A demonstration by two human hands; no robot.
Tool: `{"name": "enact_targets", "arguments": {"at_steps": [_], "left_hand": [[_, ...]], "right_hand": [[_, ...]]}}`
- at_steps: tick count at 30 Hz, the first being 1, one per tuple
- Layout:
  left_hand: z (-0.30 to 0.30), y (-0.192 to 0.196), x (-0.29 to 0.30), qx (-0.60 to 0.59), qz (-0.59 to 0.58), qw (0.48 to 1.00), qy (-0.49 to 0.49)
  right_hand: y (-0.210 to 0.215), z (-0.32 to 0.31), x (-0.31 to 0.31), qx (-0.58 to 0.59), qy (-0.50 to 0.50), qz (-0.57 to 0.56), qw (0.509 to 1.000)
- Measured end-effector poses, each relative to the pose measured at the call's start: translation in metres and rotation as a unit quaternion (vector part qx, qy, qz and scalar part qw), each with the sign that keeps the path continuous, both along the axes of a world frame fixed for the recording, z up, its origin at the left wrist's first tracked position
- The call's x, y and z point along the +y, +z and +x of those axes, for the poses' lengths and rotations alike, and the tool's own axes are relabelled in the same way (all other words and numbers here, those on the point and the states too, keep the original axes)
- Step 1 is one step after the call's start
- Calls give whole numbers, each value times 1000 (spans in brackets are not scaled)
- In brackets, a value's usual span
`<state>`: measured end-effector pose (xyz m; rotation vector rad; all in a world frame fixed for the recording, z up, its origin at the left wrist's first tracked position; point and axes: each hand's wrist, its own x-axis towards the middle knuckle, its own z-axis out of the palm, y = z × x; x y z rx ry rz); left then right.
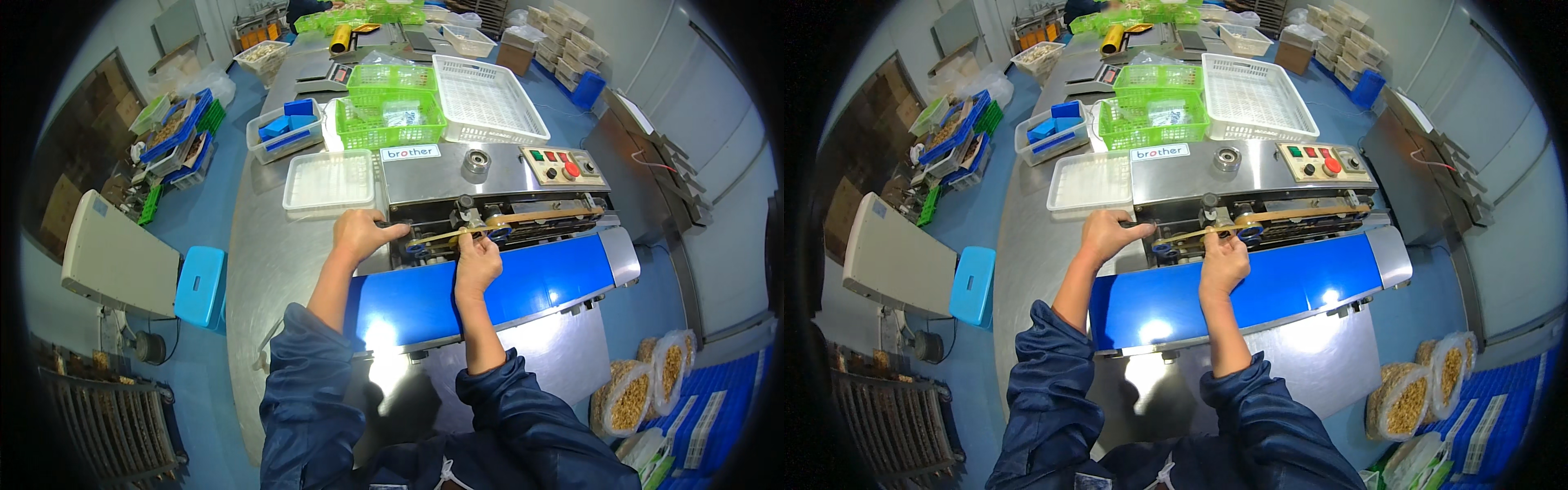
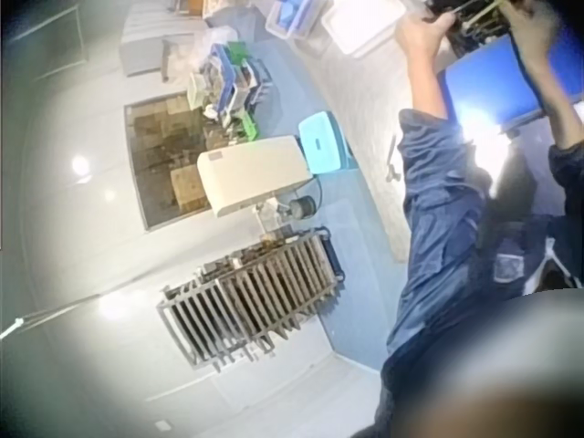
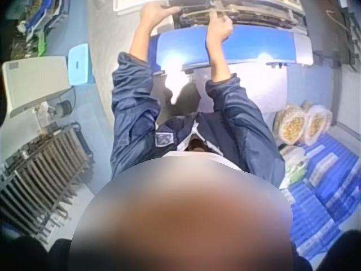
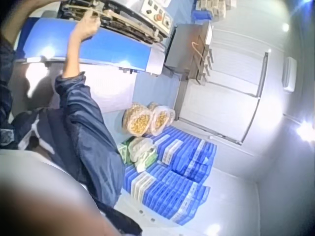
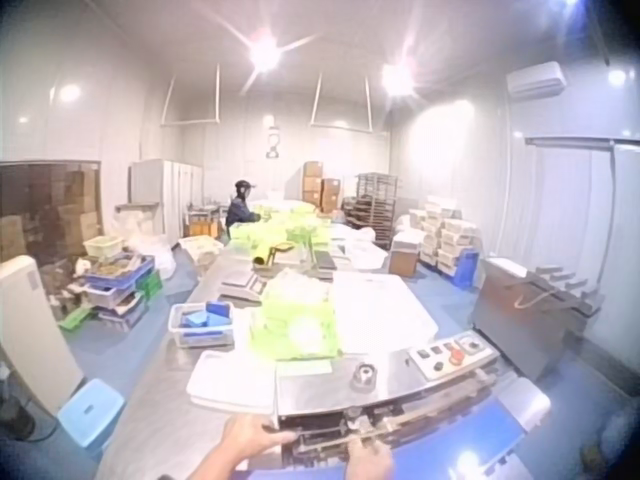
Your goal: The person disassembles a small cylindrical metal component, then installs it into a Brother packaging machine using a screwdriver. Afterward, they place a tray of food items into a vacuum sealer and seal it.
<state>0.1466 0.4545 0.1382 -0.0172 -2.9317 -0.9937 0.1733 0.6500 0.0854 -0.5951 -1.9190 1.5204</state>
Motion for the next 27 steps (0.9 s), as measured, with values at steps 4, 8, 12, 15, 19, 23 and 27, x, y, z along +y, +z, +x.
{"name": "enact_targets", "arguments": {"at_steps": [4, 8, 12, 15, 19, 23, 27], "left_hand": [[0, -1, 2, -4, 7, 1000, -5], [-1, -1, 1, 0, 3, 1000, -1], [0, -6, 3, 40, -1, 999, 4], [-1, -6, 2, 40, -5, 999, 2], [-2, -8, 0, 41, -6, 999, 4], [-2, -8, 1, 54, -7, 999, -2], [-2, -9, 1, 42, -4, 999, 0]], "right_hand": [[-10, 6, 3, -1, 17, 78, 997], [-10, 4, -5, 28, 59, -77, 995], [-2, 6, -7, 32, 79, -56, 995], [0, 5, -4, 22, 101, 0, 995], [-4, 1, 1, 16, 127, 26, 991], [-10, -3, 1, 43, 140, 8, 989], [-5, 1, -1, 22, 149, -18, 988]]}}
